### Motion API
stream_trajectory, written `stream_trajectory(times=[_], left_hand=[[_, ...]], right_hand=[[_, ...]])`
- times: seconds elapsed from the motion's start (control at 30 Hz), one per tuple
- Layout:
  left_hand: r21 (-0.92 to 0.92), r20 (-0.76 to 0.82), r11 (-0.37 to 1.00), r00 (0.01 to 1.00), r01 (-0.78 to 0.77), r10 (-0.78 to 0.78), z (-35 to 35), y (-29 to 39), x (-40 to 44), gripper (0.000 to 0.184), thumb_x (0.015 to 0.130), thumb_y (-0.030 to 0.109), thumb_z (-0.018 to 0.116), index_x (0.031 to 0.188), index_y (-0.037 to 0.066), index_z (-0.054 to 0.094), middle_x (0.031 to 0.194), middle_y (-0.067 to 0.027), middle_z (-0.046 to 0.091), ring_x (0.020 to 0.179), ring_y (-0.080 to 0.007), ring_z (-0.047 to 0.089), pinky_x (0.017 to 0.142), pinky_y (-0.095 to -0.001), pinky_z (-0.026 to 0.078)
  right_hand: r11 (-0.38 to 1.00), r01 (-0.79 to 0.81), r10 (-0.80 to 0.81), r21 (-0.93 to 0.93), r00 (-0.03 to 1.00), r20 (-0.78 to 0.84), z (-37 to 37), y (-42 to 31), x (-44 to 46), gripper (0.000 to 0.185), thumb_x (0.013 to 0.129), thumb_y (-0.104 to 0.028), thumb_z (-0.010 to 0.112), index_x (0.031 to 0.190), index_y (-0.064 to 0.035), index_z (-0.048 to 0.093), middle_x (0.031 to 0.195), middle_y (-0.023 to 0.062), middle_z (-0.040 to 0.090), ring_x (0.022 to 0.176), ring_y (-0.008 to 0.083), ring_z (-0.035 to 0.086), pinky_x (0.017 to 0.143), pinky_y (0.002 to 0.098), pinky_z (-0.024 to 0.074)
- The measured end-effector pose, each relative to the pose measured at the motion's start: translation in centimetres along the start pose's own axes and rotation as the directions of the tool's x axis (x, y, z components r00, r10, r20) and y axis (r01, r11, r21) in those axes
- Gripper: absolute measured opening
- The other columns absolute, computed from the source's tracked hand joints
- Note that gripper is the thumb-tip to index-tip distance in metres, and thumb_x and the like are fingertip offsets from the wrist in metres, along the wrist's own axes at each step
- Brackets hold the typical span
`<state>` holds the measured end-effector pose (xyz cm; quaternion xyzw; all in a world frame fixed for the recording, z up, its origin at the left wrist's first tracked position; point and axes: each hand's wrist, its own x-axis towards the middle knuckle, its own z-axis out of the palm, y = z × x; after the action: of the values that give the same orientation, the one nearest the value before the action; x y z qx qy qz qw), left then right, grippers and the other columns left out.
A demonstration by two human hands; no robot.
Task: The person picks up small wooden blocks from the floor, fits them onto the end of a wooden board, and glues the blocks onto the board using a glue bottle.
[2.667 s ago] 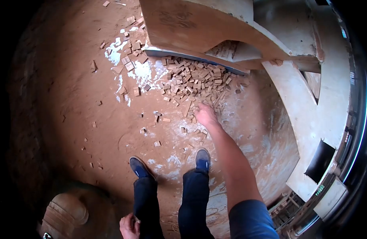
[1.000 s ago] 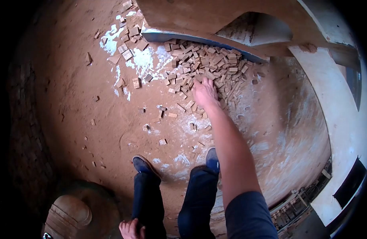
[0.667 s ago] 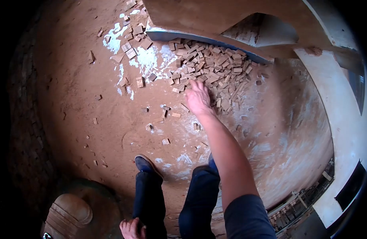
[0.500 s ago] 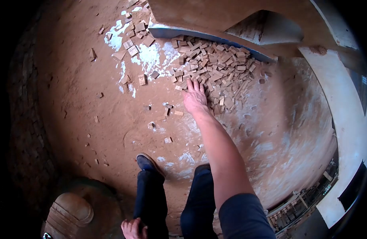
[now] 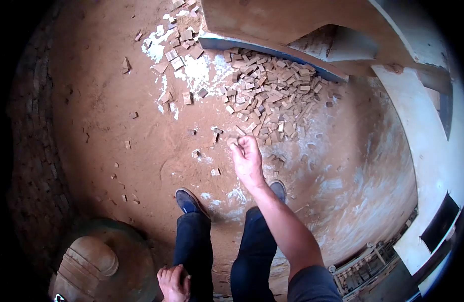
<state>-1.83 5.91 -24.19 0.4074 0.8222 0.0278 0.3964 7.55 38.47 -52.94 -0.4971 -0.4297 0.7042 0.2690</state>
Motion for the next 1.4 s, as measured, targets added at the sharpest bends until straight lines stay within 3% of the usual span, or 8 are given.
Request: stream_trajectory(times=[0.03, 0.13, 0.27, 0.47, 0.67, 0.83, 1.1, 1.4], left_hand=[[0.003, 0.002, 1.0, 1.0, -0.008, 0.008, 0.0, -0.1, -0.1, 0.046, 0.088, 0.023, 0.072, 0.128, 0.006, 0.059, 0.108, -0.0137, 0.067, 0.101, -0.0345, 0.062, 0.099, -0.0537, 0.043], [-0.013, -0.01, 0.999, 0.999, -0.035, 0.035, 0.4, 0.0, 0.6, 0.044, 0.079, 0.016, 0.075, 0.119, 0.004, 0.062, 0.102, -0.0153, 0.067, 0.094, -0.0351, 0.062, 0.095, -0.0497, 0.045], [0.001, 0.002, 0.999, 0.999, -0.043, 0.043, 1.2, -0.9, 0.2, 0.045, 0.073, 0.013, 0.076, 0.115, 0.003, 0.064, 0.1, -0.0152, 0.067, 0.094, -0.0342, 0.063, 0.099, -0.0495, 0.042], [0.027, -0.01, 0.998, 0.998, -0.058, 0.058, 2.1, -1.4, -0.7, 0.042, 0.08, 0.021, 0.074, 0.117, 0.006, 0.065, 0.104, -0.012, 0.069, 0.093, -0.0296, 0.064, 0.096, -0.0477, 0.043], [0.047, 0.004, 0.995, 0.996, -0.084, 0.084, 3.0, -1.5, -1.5, 0.042, 0.082, 0.024, 0.072, 0.119, 0.007, 0.064, 0.103, -0.0116, 0.068, 0.093, -0.0298, 0.063, 0.095, -0.0472, 0.042], [0.046, -0.016, 0.994, 0.995, -0.101, 0.102, 3.2, -1.2, -1.9, 0.041, 0.08, 0.022, 0.074, 0.117, 0.008, 0.063, 0.093, -0.0127, 0.066, 0.09, -0.0325, 0.063, 0.093, -0.0476, 0.044], [0.143, 0.007, 0.965, 0.975, -0.22, 0.222, 1.2, -0.2, -3.6, 0.04, 0.084, 0.023, 0.07, 0.121, 0.011, 0.064, 0.107, -0.0087, 0.069, 0.097, -0.0297, 0.064, 0.096, -0.0489, 0.043], [-0.193, -0.132, 0.964, 0.978, -0.182, 0.159, -10.2, 5.9, -2.5, 0.031, 0.085, 0.005, 0.065, 0.116, 0.002, 0.062, 0.1, -0.0184, 0.065, 0.095, -0.0392, 0.063, 0.084, -0.0469, 0.052]], right_hand=[[0.981, 0.041, -0.031, 0.19, 0.998, -0.057, 0.5, -0.8, -0.9, 0.011, 0.099, 0.002, 0.054, 0.107, -0.004, 0.05, 0.11, 0.0152, 0.069, 0.095, 0.02, 0.069, 0.091, 0.0305, 0.0532], [0.981, -0.105, 0.116, 0.165, 0.991, -0.06, 0.6, -4.3, -3.2, 0.014, 0.1, 0.002, 0.052, 0.112, -0.0034, 0.051, 0.112, 0.0169, 0.069, 0.094, 0.0201, 0.069, 0.086, 0.0329, 0.0553], [0.966, -0.125, 0.151, 0.226, 0.983, -0.103, 1.2, -6.4, -5.3, 0.039, 0.099, 0.0, 0.055, 0.138, -0.0012, 0.048, 0.121, 0.0199, 0.067, 0.098, 0.0222, 0.07, 0.083, 0.0342, 0.0575], [0.991, -0.004, 0.016, 0.133, 0.996, -0.088, 1.7, -10.7, -7.5, 0.036, 0.098, 0.001, 0.057, 0.134, -0.0005, 0.055, 0.124, 0.0173, 0.067, 0.101, 0.0234, 0.069, 0.084, 0.0341, 0.0575], [0.984, -0.044, 0.056, 0.174, 0.996, -0.064, 1.8, -15.4, -10.2, 0.035, 0.099, 0.0, 0.055, 0.134, -0.0018, 0.055, 0.118, 0.0153, 0.069, 0.096, 0.0224, 0.07, 0.081, 0.0333, 0.0574], [0.943, -0.067, 0.098, 0.325, 0.992, -0.079, 2.0, -19.1, -12.9, 0.035, 0.101, -0.001, 0.054, 0.136, 0.0002, 0.053, 0.115, 0.0185, 0.07, 0.091, 0.0202, 0.07, 0.079, 0.0317, 0.0564], [0.865, -0.089, 0.115, 0.494, 0.993, -0.023, 1.7, -25.4, -19.8, 0.031, 0.104, -0.009, 0.052, 0.135, -0.0059, 0.053, 0.111, 0.0199, 0.07, 0.089, 0.0245, 0.071, 0.079, 0.0373, 0.0582], [0.794, -0.126, 0.139, 0.595, 0.99, 0.025, 2.7, -32.6, -28.2, 0.028, 0.105, -0.013, 0.051, 0.132, -0.0129, 0.055, 0.113, 0.0193, 0.07, 0.091, 0.0257, 0.071, 0.079, 0.0388, 0.059]])
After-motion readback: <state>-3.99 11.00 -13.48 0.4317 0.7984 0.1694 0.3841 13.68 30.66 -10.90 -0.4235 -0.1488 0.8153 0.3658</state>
